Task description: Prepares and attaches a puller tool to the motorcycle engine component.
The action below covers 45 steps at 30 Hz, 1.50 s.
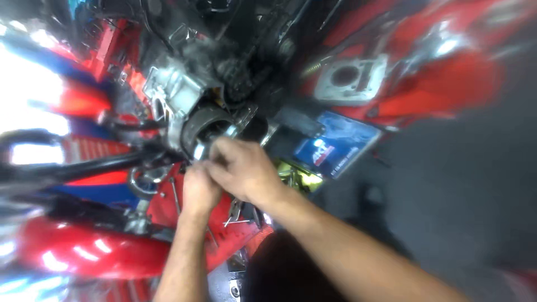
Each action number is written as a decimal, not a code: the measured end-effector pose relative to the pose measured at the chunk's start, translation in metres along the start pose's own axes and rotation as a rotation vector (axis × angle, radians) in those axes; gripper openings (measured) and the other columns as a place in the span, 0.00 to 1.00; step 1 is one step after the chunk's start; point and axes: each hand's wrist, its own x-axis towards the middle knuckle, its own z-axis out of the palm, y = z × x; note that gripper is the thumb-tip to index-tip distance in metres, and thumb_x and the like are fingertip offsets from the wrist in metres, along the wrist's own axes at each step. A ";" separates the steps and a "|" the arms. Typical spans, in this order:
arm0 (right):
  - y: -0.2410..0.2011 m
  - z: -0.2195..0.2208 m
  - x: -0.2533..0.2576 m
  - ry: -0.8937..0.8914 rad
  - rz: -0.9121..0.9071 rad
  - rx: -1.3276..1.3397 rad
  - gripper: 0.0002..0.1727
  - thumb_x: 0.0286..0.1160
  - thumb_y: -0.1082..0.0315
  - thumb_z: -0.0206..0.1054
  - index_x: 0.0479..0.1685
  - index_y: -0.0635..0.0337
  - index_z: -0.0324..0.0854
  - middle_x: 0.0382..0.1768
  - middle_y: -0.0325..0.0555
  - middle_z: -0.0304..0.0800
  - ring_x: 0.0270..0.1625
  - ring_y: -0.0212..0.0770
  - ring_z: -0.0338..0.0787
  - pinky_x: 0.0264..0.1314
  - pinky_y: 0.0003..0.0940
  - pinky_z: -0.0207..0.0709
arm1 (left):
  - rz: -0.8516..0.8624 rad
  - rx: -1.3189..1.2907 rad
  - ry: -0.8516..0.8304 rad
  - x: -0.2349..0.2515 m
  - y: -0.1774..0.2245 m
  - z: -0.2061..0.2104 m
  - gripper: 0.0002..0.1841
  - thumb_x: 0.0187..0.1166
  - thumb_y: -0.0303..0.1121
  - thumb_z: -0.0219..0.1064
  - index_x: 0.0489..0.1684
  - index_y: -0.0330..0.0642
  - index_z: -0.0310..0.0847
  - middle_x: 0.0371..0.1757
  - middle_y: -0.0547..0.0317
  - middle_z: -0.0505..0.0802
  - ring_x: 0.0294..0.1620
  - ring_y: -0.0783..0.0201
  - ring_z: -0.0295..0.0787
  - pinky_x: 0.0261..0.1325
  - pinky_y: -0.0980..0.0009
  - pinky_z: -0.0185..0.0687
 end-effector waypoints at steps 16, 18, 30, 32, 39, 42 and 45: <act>0.016 0.001 -0.011 0.033 0.005 0.388 0.03 0.67 0.67 0.74 0.32 0.50 0.85 0.19 0.32 0.82 0.22 0.30 0.82 0.21 0.34 0.76 | 0.244 0.160 0.047 0.010 -0.012 -0.014 0.14 0.65 0.43 0.68 0.29 0.40 0.83 0.25 0.58 0.87 0.29 0.61 0.88 0.33 0.55 0.82; 0.015 0.004 -0.024 0.112 -0.037 0.352 0.02 0.66 0.65 0.71 0.32 0.49 0.83 0.17 0.30 0.78 0.18 0.29 0.80 0.16 0.32 0.73 | 0.286 0.186 0.042 0.006 -0.012 -0.017 0.14 0.71 0.40 0.63 0.30 0.35 0.82 0.26 0.51 0.88 0.31 0.56 0.88 0.36 0.52 0.82; 0.057 -0.015 -0.061 0.329 0.189 0.461 0.16 0.82 0.63 0.61 0.66 0.49 0.78 0.28 0.22 0.87 0.22 0.21 0.82 0.20 0.22 0.81 | 0.305 -0.575 -0.142 0.021 -0.043 -0.002 0.12 0.78 0.32 0.73 0.56 0.44 0.86 0.44 0.56 0.97 0.42 0.59 0.96 0.50 0.60 0.96; 0.057 -0.012 -0.052 0.267 0.255 0.426 0.17 0.83 0.62 0.61 0.68 0.49 0.79 0.29 0.23 0.88 0.24 0.21 0.83 0.23 0.22 0.82 | 0.316 -0.597 -0.118 0.017 -0.043 -0.001 0.14 0.78 0.31 0.73 0.60 0.45 0.82 0.46 0.56 0.96 0.45 0.59 0.96 0.53 0.61 0.96; 0.060 -0.005 -0.020 0.156 0.446 0.536 0.12 0.89 0.65 0.59 0.65 0.51 0.81 0.40 0.36 0.92 0.35 0.31 0.92 0.37 0.32 0.90 | 0.295 -0.523 -0.052 0.008 -0.044 -0.007 0.16 0.79 0.33 0.73 0.61 0.44 0.79 0.44 0.61 0.97 0.40 0.65 0.96 0.46 0.68 0.96; 0.063 -0.001 -0.005 0.131 0.442 0.526 0.11 0.89 0.63 0.60 0.62 0.47 0.82 0.45 0.33 0.91 0.43 0.27 0.91 0.49 0.30 0.89 | 0.320 -0.402 -0.132 0.015 -0.037 -0.019 0.21 0.81 0.34 0.70 0.71 0.48 0.71 0.50 0.63 0.95 0.47 0.64 0.96 0.53 0.64 0.96; 0.064 -0.001 0.002 0.164 0.432 0.490 0.11 0.89 0.63 0.61 0.62 0.47 0.83 0.46 0.34 0.91 0.44 0.26 0.90 0.49 0.29 0.86 | 0.298 -0.341 -0.160 0.018 -0.030 -0.023 0.22 0.82 0.35 0.69 0.72 0.50 0.69 0.48 0.65 0.95 0.45 0.64 0.95 0.51 0.64 0.96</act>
